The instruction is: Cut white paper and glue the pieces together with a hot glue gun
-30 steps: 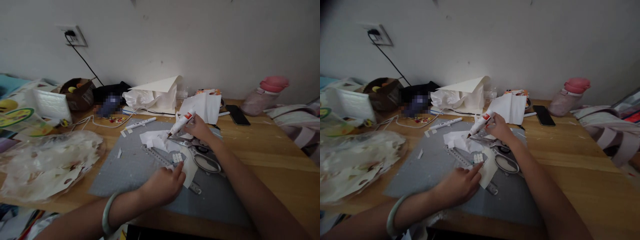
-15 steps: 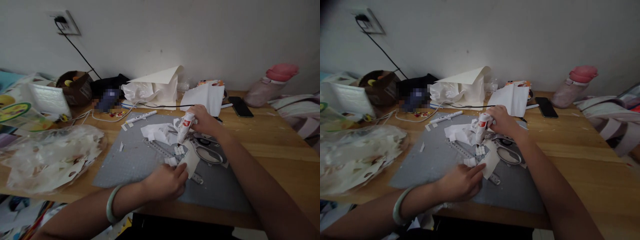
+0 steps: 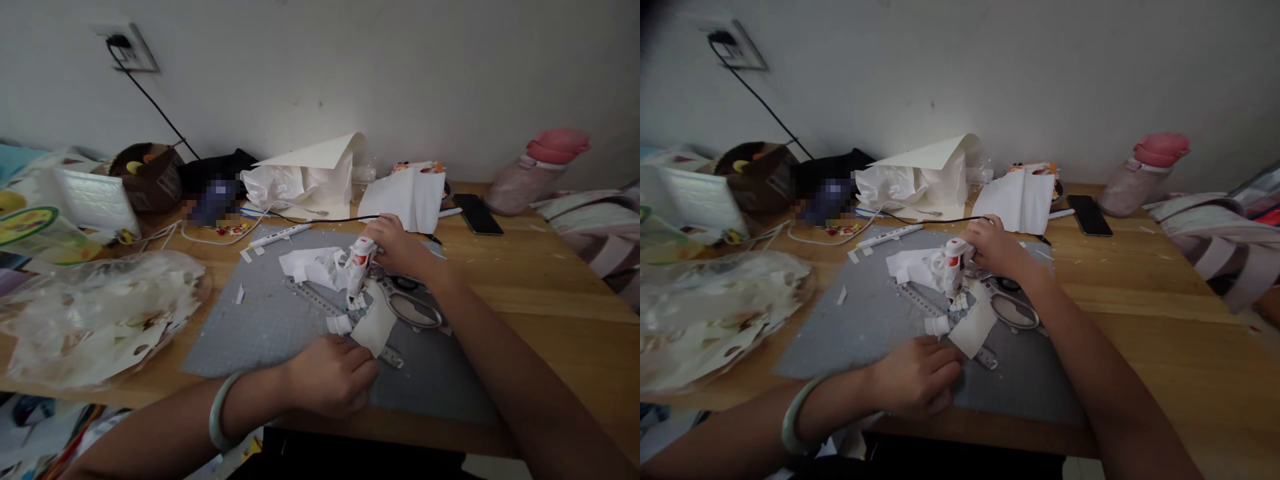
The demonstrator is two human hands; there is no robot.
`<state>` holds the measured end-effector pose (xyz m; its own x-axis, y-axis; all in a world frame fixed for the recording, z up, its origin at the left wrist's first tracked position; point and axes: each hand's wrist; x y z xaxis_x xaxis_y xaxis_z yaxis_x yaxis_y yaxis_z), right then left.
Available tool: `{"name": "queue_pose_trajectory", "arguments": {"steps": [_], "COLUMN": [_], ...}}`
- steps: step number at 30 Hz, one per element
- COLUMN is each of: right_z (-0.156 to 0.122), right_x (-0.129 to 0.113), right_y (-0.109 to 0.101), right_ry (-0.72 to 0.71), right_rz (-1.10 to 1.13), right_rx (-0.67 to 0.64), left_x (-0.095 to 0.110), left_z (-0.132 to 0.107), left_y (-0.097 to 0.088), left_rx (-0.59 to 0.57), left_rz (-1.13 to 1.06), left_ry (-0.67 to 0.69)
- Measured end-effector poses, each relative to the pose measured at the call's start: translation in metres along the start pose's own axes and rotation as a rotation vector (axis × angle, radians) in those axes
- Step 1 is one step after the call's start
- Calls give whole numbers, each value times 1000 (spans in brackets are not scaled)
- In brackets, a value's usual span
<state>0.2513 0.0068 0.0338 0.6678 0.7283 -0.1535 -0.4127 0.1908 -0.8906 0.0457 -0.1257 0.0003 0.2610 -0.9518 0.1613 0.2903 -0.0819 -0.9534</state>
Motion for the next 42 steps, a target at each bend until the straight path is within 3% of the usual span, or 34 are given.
{"name": "queue_pose_trajectory", "arguments": {"steps": [7,16,22,28,31,37,42], "right_z": [1,2,1,0,0,-1,-1], "right_x": [-1,-2,-2,3,4,5,5], "right_y": [-1,0,2,7,8,10,12], "right_ry": [10,25,14,42,53,56,64], "right_rz": [2,-7,-35,-48,-53,-87,-102], "right_rx": [-40,-61,-80,-13,-5,-15,-3], "left_x": [-1,0,-2,0,0,-3,-7], "left_z": [0,0,-1,-2,0,9,11], "left_y": [-2,-2,1,1,-1,-2,-1], "left_rx": [50,82,6,-3,-29,-122,-210], "left_rz": [19,40,-17,-35,-7,154,169], "left_ry": [56,30,53,12,-124,-583,-718]}}
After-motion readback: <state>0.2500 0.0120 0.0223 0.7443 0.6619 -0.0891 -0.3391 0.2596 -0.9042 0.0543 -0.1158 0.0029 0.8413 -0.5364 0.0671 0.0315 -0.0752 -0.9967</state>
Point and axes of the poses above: each hand's wrist, its own z-axis towards the middle knuckle, its own y-axis out of the palm, x = y × z, and after that the axes turned 6 degrees about x, right-handed
